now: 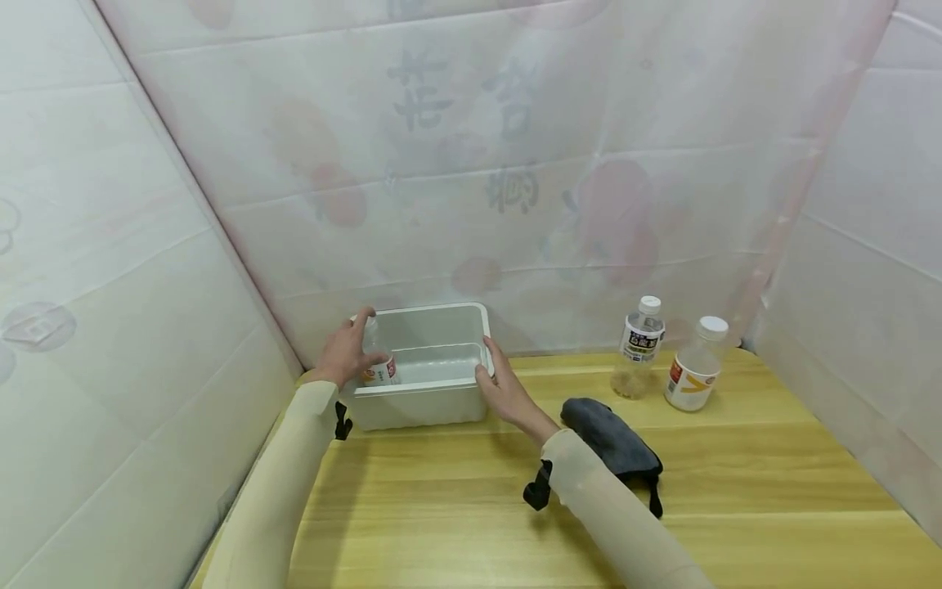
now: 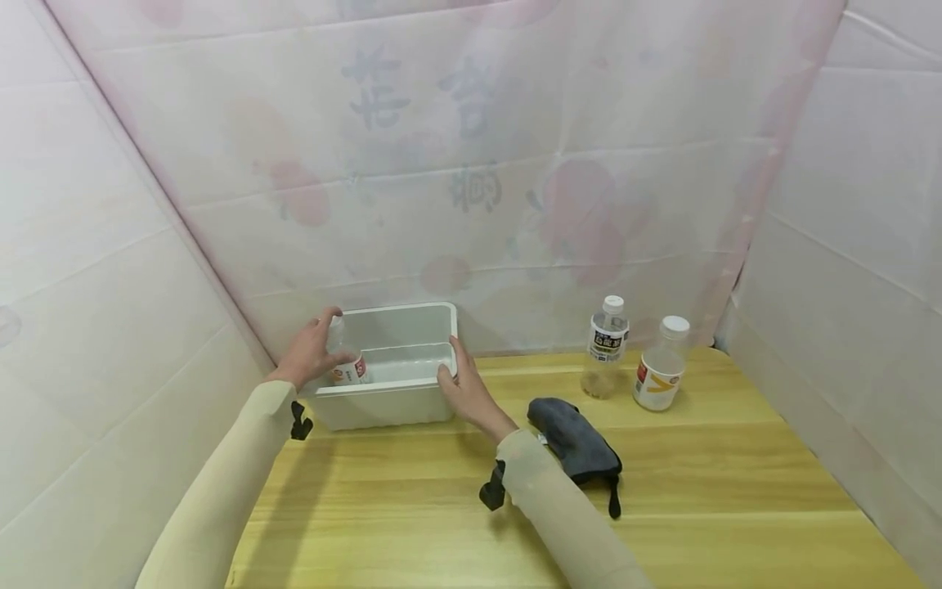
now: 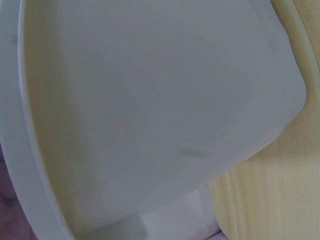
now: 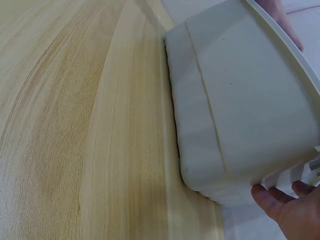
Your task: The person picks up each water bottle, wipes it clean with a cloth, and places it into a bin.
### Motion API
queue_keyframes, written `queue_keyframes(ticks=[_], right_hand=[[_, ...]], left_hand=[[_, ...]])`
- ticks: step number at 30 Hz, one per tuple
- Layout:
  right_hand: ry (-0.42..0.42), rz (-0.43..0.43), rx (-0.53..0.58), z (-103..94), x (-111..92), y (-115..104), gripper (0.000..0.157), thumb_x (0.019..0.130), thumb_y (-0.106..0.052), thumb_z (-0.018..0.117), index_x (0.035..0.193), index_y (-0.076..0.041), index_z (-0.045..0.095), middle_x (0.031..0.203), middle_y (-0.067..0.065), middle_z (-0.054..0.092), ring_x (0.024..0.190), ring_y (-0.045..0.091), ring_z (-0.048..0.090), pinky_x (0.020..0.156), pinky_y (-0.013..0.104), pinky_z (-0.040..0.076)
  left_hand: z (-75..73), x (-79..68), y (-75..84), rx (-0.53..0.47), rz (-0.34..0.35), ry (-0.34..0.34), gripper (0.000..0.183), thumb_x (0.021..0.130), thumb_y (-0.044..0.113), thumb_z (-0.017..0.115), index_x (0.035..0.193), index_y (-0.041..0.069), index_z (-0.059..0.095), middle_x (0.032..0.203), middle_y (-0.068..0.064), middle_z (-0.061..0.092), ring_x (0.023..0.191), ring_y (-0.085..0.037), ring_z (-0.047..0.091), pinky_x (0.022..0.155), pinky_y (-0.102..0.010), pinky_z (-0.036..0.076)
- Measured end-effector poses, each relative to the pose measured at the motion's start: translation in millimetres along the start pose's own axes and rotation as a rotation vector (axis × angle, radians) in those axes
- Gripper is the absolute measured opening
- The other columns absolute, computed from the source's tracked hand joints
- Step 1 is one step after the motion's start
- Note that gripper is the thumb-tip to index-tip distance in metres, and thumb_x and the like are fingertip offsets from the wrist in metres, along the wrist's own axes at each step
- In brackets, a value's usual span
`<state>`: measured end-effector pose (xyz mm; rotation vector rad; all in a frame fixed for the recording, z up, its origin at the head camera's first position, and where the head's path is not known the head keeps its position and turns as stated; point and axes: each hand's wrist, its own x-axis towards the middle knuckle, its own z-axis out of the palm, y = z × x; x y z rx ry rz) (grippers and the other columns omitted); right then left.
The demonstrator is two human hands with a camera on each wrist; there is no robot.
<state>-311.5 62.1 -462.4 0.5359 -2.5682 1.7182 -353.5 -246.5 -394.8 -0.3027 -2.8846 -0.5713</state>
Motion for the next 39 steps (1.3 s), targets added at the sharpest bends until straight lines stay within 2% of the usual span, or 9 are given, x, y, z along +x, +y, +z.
queue_keyframes(ticks=[7, 14, 21, 27, 31, 34, 39], right_hand=[[-0.009, -0.006, 0.006, 2.3, 1, 2, 0.065, 0.109, -0.037, 0.035, 0.165, -0.019, 0.008, 0.172, 0.012, 0.007, 0.156, 0.040, 0.018, 0.121, 0.063, 0.027], [-0.017, 0.000, 0.019, 0.9, 3, 2, 0.065, 0.109, -0.040, 0.035, 0.165, -0.024, 0.006, 0.172, 0.010, 0.005, 0.157, 0.039, 0.016, 0.122, 0.064, 0.024], [-0.021, 0.021, 0.023, -4.7, 3, -2, 0.066, 0.109, -0.041, 0.038, 0.165, -0.024, 0.006, 0.173, 0.010, 0.005, 0.158, 0.039, 0.014, 0.124, 0.064, 0.020], [-0.074, 0.031, -0.079, -15.1, 3, -9, 0.068, 0.109, -0.038, 0.039, 0.165, -0.019, 0.006, 0.171, 0.016, 0.007, 0.158, 0.040, 0.011, 0.125, 0.063, 0.017], [-0.120, 0.025, -0.134, -26.6, 5, -16, 0.072, 0.108, -0.039, 0.043, 0.164, -0.014, 0.006, 0.170, 0.018, 0.008, 0.156, 0.042, 0.016, 0.123, 0.064, 0.021], [-0.126, 0.008, -0.174, -36.5, 7, -21, 0.074, 0.108, -0.041, 0.045, 0.164, -0.012, 0.006, 0.170, 0.020, 0.007, 0.156, 0.042, 0.016, 0.122, 0.065, 0.022], [-0.119, -0.023, -0.236, -56.8, 3, -28, 0.074, 0.108, -0.041, 0.045, 0.164, -0.013, 0.007, 0.169, 0.021, 0.006, 0.157, 0.042, 0.012, 0.122, 0.067, 0.021]], left_hand=[[2.2, -2.8, 0.9, 0.022, -0.036, -0.025, 0.084, 0.086, 0.031, 0.082, 0.150, 0.017, 0.029, 0.133, -0.035, 0.048, 0.103, -0.047, 0.063, 0.087, -0.059, 0.054], [-1.8, -3.8, 6.8, 0.024, -0.018, -0.007, 0.080, 0.091, 0.028, 0.078, 0.152, 0.011, 0.029, 0.132, -0.035, 0.044, 0.098, -0.045, 0.061, 0.084, -0.056, 0.054], [-4.8, -2.7, 11.1, 0.000, -0.027, 0.026, 0.079, 0.092, 0.029, 0.076, 0.152, 0.010, 0.028, 0.135, -0.034, 0.040, 0.107, -0.048, 0.058, 0.090, -0.059, 0.052], [-6.1, -2.6, 11.9, 0.008, -0.043, 0.060, 0.077, 0.092, 0.030, 0.075, 0.151, 0.009, 0.029, 0.136, -0.033, 0.042, 0.112, -0.048, 0.057, 0.090, -0.059, 0.052], [-10.3, -3.0, 12.2, 0.050, -0.038, 0.095, 0.075, 0.094, 0.033, 0.072, 0.153, 0.011, 0.031, 0.139, -0.032, 0.044, 0.121, -0.050, 0.052, 0.098, -0.061, 0.047], [-13.2, -2.1, 14.7, 0.056, -0.006, 0.132, 0.076, 0.096, 0.035, 0.069, 0.155, 0.011, 0.030, 0.145, -0.032, 0.042, 0.130, -0.050, 0.045, 0.107, -0.064, 0.040], [-14.1, 1.1, 31.6, 0.003, 0.053, 0.174, 0.075, 0.099, 0.037, 0.064, 0.158, 0.014, 0.027, 0.154, -0.030, 0.036, 0.139, -0.052, 0.039, 0.112, -0.067, 0.035]])
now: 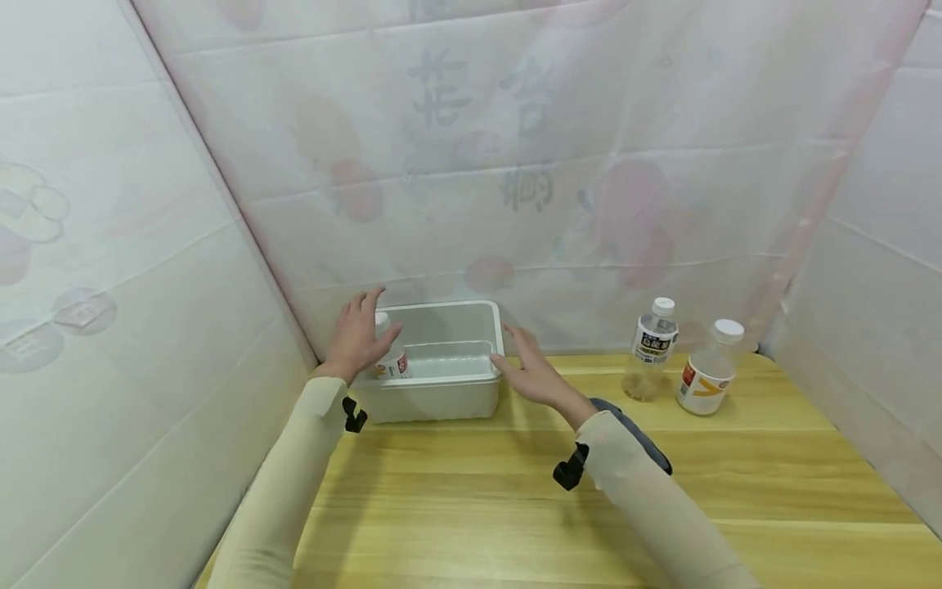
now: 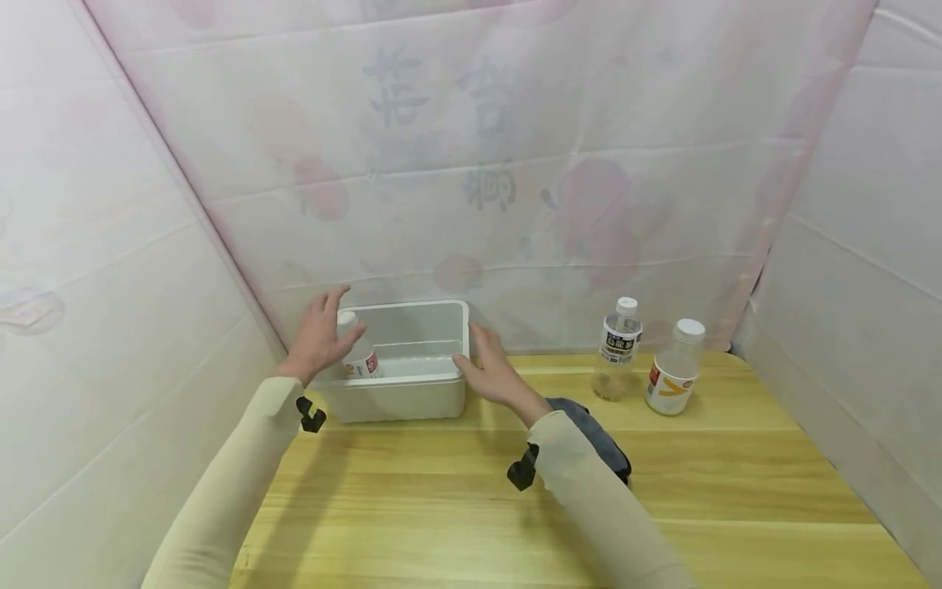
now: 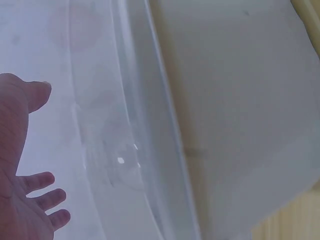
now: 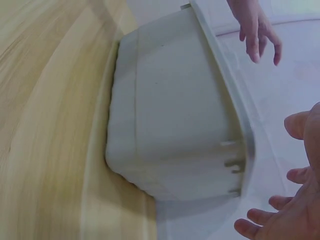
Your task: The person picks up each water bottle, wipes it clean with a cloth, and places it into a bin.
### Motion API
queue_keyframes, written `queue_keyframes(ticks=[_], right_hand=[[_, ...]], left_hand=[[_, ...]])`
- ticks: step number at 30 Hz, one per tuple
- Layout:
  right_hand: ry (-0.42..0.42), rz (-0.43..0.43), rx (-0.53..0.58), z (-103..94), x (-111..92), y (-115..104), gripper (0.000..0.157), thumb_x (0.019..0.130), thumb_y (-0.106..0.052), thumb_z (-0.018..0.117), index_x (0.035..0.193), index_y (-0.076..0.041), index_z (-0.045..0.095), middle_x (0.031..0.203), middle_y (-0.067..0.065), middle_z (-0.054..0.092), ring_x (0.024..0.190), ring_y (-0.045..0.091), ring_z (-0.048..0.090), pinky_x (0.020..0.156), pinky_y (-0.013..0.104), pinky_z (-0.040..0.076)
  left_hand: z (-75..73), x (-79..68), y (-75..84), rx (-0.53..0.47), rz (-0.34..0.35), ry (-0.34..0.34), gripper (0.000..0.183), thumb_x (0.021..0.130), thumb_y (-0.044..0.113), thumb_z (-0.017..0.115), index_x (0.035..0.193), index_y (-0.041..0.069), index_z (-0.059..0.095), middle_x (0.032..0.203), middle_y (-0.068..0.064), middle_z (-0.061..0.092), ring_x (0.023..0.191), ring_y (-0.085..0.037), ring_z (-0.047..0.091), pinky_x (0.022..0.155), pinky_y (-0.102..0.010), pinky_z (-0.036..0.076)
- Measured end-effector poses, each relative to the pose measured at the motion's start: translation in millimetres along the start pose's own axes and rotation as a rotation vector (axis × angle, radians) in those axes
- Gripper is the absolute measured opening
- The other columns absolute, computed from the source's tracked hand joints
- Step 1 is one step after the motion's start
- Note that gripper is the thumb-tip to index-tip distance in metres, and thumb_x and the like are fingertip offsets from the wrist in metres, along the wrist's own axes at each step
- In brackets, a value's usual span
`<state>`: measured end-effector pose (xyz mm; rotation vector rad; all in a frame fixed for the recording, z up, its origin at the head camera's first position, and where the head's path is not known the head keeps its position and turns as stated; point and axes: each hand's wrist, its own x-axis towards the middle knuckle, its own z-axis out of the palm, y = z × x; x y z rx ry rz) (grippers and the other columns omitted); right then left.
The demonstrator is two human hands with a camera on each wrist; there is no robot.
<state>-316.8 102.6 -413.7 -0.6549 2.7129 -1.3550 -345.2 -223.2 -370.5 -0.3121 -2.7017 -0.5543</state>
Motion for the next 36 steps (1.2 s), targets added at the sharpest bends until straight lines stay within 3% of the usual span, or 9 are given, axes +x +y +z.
queue_keyframes(ticks=[10, 17, 25, 31, 36], right_hand=[[-0.018, -0.031, -0.104, -41.0, -28, 1, 0.072, 0.107, -0.036, 0.049, 0.163, -0.009, 0.012, 0.169, 0.023, 0.011, 0.156, 0.044, 0.014, 0.121, 0.068, 0.021], [0.001, -0.030, -0.183, -63.4, -47, 21, 0.068, 0.108, -0.034, 0.048, 0.162, -0.007, 0.017, 0.168, 0.024, 0.014, 0.154, 0.046, 0.017, 0.118, 0.070, 0.023], [0.011, -0.059, -0.303, -78.5, -73, 46, 0.065, 0.108, -0.035, 0.049, 0.159, -0.002, 0.025, 0.162, 0.029, 0.024, 0.146, 0.053, 0.026, 0.110, 0.074, 0.029], [-0.001, -0.038, -0.374, -79.8, -91, 58, 0.063, 0.106, -0.032, 0.053, 0.157, -0.001, 0.030, 0.159, 0.030, 0.030, 0.143, 0.053, 0.034, 0.106, 0.072, 0.035], [-0.003, -0.020, -0.402, -80.8, -101, 68, 0.062, 0.106, -0.029, 0.055, 0.155, 0.001, 0.032, 0.156, 0.034, 0.032, 0.142, 0.056, 0.033, 0.107, 0.073, 0.033]], left_hand=[[10.9, 8.8, 52.2, -0.043, 0.156, 0.022, 0.070, 0.101, 0.039, 0.062, 0.158, 0.015, 0.029, 0.157, -0.023, 0.037, 0.142, -0.047, 0.039, 0.114, -0.064, 0.034], [27.7, 9.7, 84.3, -0.078, 0.261, 0.039, 0.067, 0.101, 0.038, 0.062, 0.156, 0.014, 0.035, 0.153, -0.023, 0.043, 0.140, -0.045, 0.043, 0.114, -0.062, 0.037], [47.3, 8.4, 112.7, -0.095, 0.349, 0.048, 0.065, 0.101, 0.038, 0.060, 0.155, 0.012, 0.036, 0.150, -0.023, 0.048, 0.138, -0.043, 0.047, 0.113, -0.060, 0.040], [56.4, 7.7, 136.4, -0.123, 0.401, 0.029, 0.063, 0.101, 0.036, 0.061, 0.154, 0.010, 0.039, 0.148, -0.020, 0.050, 0.137, -0.039, 0.049, 0.113, -0.058, 0.041], [66.6, 8.6, 155.6, -0.166, 0.408, -0.018, 0.062, 0.101, 0.035, 0.060, 0.155, 0.013, 0.036, 0.149, -0.018, 0.049, 0.138, -0.037, 0.047, 0.114, -0.057, 0.039]])
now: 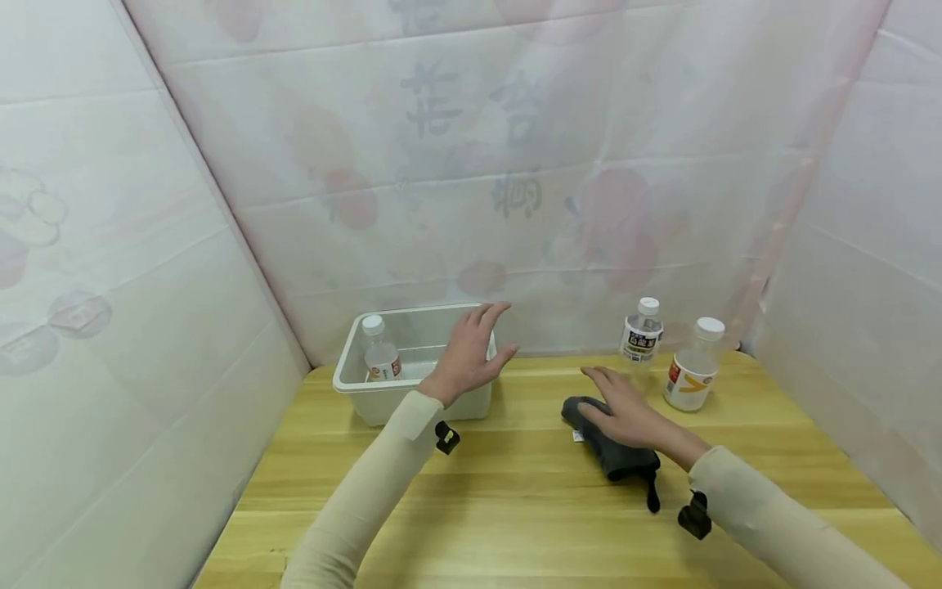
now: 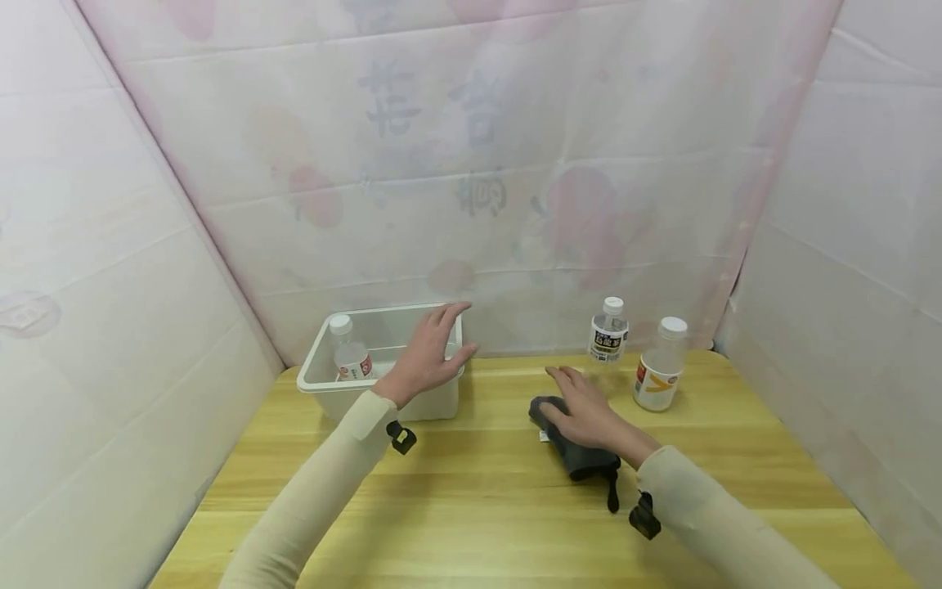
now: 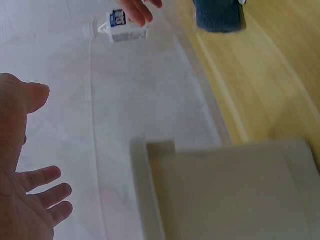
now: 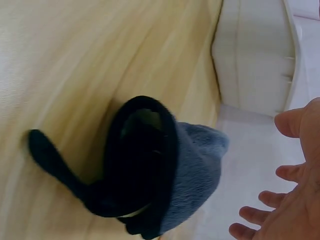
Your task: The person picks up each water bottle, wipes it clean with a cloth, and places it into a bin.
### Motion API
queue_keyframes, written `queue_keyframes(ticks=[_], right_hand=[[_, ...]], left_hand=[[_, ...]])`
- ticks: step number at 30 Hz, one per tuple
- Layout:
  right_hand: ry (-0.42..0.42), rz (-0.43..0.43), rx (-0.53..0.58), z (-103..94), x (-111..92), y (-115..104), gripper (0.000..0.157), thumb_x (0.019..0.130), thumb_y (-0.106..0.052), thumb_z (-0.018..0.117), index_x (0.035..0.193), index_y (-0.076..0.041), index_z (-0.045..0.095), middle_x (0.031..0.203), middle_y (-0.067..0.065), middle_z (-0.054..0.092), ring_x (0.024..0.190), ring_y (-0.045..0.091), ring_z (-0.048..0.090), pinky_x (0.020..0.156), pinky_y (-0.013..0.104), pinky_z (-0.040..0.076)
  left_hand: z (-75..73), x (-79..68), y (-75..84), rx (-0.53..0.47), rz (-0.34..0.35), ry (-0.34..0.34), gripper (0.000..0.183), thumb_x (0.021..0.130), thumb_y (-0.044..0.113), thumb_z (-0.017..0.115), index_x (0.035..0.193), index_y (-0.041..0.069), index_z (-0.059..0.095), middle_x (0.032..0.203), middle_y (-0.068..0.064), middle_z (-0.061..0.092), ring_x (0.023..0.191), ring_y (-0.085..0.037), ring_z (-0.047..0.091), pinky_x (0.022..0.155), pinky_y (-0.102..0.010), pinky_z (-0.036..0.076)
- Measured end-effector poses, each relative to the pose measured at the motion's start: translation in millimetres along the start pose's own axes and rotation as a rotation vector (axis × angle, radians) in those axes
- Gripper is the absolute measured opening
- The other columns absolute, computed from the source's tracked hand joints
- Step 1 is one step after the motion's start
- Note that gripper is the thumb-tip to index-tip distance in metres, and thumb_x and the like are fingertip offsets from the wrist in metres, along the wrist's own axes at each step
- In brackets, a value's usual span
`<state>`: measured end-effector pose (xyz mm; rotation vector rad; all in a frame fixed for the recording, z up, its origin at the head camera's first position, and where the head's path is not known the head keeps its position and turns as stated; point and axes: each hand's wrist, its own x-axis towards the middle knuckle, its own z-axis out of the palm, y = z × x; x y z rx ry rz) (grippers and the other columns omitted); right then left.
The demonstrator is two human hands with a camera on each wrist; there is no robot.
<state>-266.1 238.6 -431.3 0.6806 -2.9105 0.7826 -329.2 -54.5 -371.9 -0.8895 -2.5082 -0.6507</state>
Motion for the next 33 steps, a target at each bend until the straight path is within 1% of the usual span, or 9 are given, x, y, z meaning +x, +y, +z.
queue_keyframes(ticks=[3, 6, 10, 12, 17, 21, 28, 33], right_hand=[[0.015, -0.018, -0.031, 2.5, -3, 7, 0.061, 0.104, -0.028, 0.057, 0.153, 0.002, 0.035, 0.154, 0.035, 0.036, 0.139, 0.057, 0.036, 0.105, 0.076, 0.032], [0.006, -0.024, -0.060, 7.7, -7, 13, 0.061, 0.103, -0.029, 0.059, 0.151, 0.002, 0.038, 0.151, 0.035, 0.038, 0.136, 0.058, 0.041, 0.098, 0.077, 0.036], [-0.022, 0.000, -0.079, 13.3, -14, 19, 0.062, 0.102, -0.030, 0.061, 0.151, 0.000, 0.039, 0.150, 0.036, 0.039, 0.133, 0.057, 0.043, 0.089, 0.076, 0.042], [-0.025, 0.010, -0.075, 14.3, -17, 21, 0.062, 0.101, -0.029, 0.063, 0.150, 0.000, 0.040, 0.150, 0.037, 0.038, 0.133, 0.059, 0.043, 0.088, 0.077, 0.042], [-0.039, 0.033, -0.076, 18.4, -23, 25, 0.064, 0.100, -0.031, 0.064, 0.151, 0.000, 0.040, 0.151, 0.038, 0.036, 0.130, 0.063, 0.044, 0.088, 0.079, 0.041], [-0.058, 0.045, -0.057, 23.7, -27, 31, 0.068, 0.099, -0.032, 0.065, 0.152, -0.001, 0.037, 0.152, 0.039, 0.034, 0.128, 0.063, 0.045, 0.090, 0.076, 0.043], [-0.093, 0.013, -0.008, 30.9, -29, 38, 0.067, 0.099, -0.026, 0.066, 0.153, 0.000, 0.037, 0.147, 0.040, 0.039, 0.123, 0.057, 0.052, 0.093, 0.068, 0.048], [-0.113, 0.018, -0.026, 35.0, -26, 40, 0.070, 0.097, -0.024, 0.068, 0.154, -0.001, 0.035, 0.146, 0.040, 0.039, 0.121, 0.055, 0.054, 0.091, 0.065, 0.050]], left_hand=[[10.2, 5.1, 7.9, -0.024, -0.012, -0.027, 0.063, 0.102, 0.035, 0.059, 0.156, 0.014, 0.034, 0.151, -0.016, 0.047, 0.138, -0.036, 0.047, 0.115, -0.056, 0.039], [19.7, 10.1, 16.6, -0.022, -0.012, -0.044, 0.064, 0.102, 0.037, 0.059, 0.157, 0.016, 0.033, 0.152, -0.015, 0.047, 0.139, -0.034, 0.048, 0.115, -0.053, 0.040], [28.8, 18.2, 29.6, -0.022, -0.001, -0.066, 0.065, 0.102, 0.040, 0.058, 0.158, 0.017, 0.032, 0.153, -0.014, 0.046, 0.140, -0.032, 0.047, 0.114, -0.051, 0.043], [31.6, 23.4, 35.6, -0.029, 0.002, -0.079, 0.066, 0.102, 0.040, 0.058, 0.158, 0.018, 0.031, 0.154, -0.014, 0.045, 0.142, -0.032, 0.046, 0.114, -0.050, 0.043], [40.4, 37.0, 45.6, -0.027, -0.004, -0.107, 0.067, 0.103, 0.042, 0.056, 0.160, 0.021, 0.028, 0.157, -0.014, 0.043, 0.145, -0.034, 0.043, 0.116, -0.051, 0.042], [49.1, 44.4, 52.3, -0.025, -0.010, -0.121, 0.067, 0.103, 0.042, 0.056, 0.160, 0.022, 0.027, 0.157, -0.014, 0.043, 0.144, -0.034, 0.044, 0.114, -0.050, 0.043], [58.7, 54.2, 60.7, -0.034, -0.043, -0.149, 0.067, 0.104, 0.044, 0.054, 0.161, 0.026, 0.023, 0.159, -0.011, 0.041, 0.144, -0.032, 0.044, 0.115, -0.048, 0.044], [62.0, 63.3, 67.5, -0.032, -0.027, -0.154, 0.067, 0.104, 0.044, 0.054, 0.161, 0.026, 0.024, 0.159, -0.010, 0.042, 0.144, -0.030, 0.045, 0.117, -0.046, 0.042]])
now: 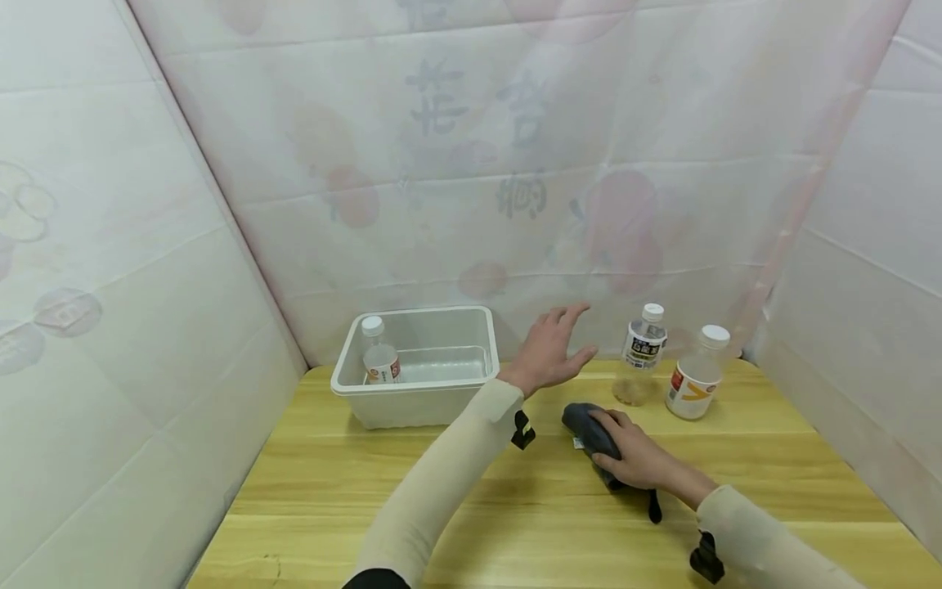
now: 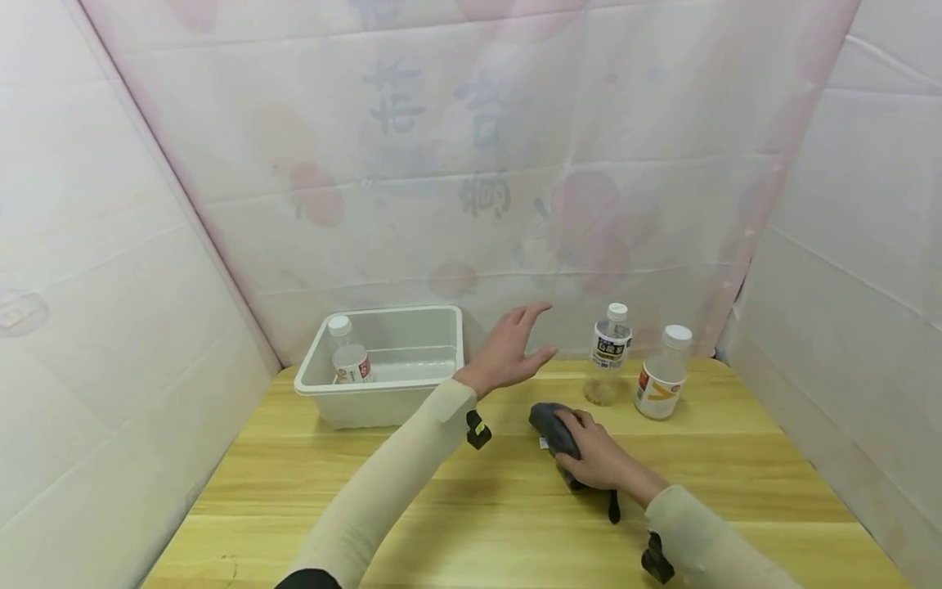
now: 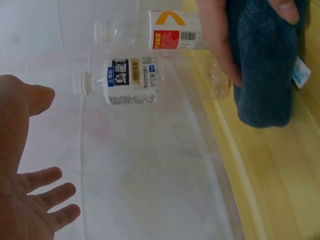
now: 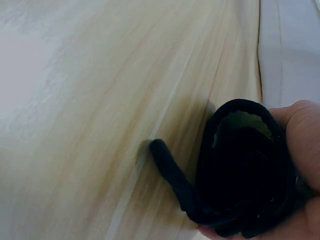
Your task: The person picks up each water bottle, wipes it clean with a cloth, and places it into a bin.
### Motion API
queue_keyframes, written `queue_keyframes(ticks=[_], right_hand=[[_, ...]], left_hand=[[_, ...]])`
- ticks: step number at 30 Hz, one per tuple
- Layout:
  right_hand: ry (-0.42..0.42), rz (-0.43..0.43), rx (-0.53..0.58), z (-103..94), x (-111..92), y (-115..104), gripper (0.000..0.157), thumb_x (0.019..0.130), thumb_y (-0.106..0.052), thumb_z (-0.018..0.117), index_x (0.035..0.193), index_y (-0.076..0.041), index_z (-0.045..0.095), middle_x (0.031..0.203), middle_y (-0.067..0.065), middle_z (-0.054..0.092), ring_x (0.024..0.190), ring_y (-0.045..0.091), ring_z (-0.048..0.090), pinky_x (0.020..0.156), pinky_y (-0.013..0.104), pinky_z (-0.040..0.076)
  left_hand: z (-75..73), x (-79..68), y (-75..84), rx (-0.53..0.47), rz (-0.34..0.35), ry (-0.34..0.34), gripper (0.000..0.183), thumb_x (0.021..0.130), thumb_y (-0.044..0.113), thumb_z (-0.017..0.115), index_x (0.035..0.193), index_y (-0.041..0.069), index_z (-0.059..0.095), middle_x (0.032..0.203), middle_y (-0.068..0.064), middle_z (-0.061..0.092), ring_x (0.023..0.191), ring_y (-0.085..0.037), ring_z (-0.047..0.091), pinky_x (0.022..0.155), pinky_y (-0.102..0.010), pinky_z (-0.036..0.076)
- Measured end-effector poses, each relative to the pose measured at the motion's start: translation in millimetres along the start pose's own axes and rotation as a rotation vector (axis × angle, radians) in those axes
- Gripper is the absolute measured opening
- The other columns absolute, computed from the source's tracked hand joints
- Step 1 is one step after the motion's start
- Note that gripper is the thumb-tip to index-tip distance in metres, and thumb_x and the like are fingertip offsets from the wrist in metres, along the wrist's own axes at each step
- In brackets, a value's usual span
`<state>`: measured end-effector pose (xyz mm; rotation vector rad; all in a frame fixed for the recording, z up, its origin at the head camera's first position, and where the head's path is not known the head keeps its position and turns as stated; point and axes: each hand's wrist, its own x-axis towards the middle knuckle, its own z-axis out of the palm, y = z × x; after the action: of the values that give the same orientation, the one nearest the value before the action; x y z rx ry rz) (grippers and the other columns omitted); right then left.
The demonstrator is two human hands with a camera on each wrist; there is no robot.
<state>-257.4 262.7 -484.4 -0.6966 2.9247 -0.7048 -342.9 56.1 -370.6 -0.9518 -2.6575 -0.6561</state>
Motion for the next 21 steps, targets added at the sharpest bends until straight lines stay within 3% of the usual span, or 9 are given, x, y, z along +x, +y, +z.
queue_keyframes(ticks=[10, 21], right_hand=[[-0.096, 0.038, -0.003, 1.5, -1, -3, 0.076, 0.094, -0.021, 0.072, 0.156, -0.003, 0.031, 0.150, 0.042, 0.031, 0.121, 0.054, 0.056, 0.092, 0.063, 0.051], [-0.047, -0.013, -0.037, 1.9, -1, -2, 0.076, 0.091, -0.019, 0.075, 0.153, -0.002, 0.035, 0.147, 0.043, 0.034, 0.118, 0.055, 0.057, 0.091, 0.064, 0.051]], left_hand=[[7.1, 13.3, 13.4, -0.015, 0.032, -0.034, 0.069, 0.104, 0.044, 0.053, 0.162, 0.027, 0.021, 0.160, -0.009, 0.039, 0.146, -0.029, 0.044, 0.118, -0.046, 0.041], [20.2, 34.8, 25.7, -0.006, 0.015, -0.067, 0.068, 0.104, 0.045, 0.053, 0.161, 0.029, 0.021, 0.159, -0.008, 0.041, 0.143, -0.029, 0.046, 0.115, -0.044, 0.044]])
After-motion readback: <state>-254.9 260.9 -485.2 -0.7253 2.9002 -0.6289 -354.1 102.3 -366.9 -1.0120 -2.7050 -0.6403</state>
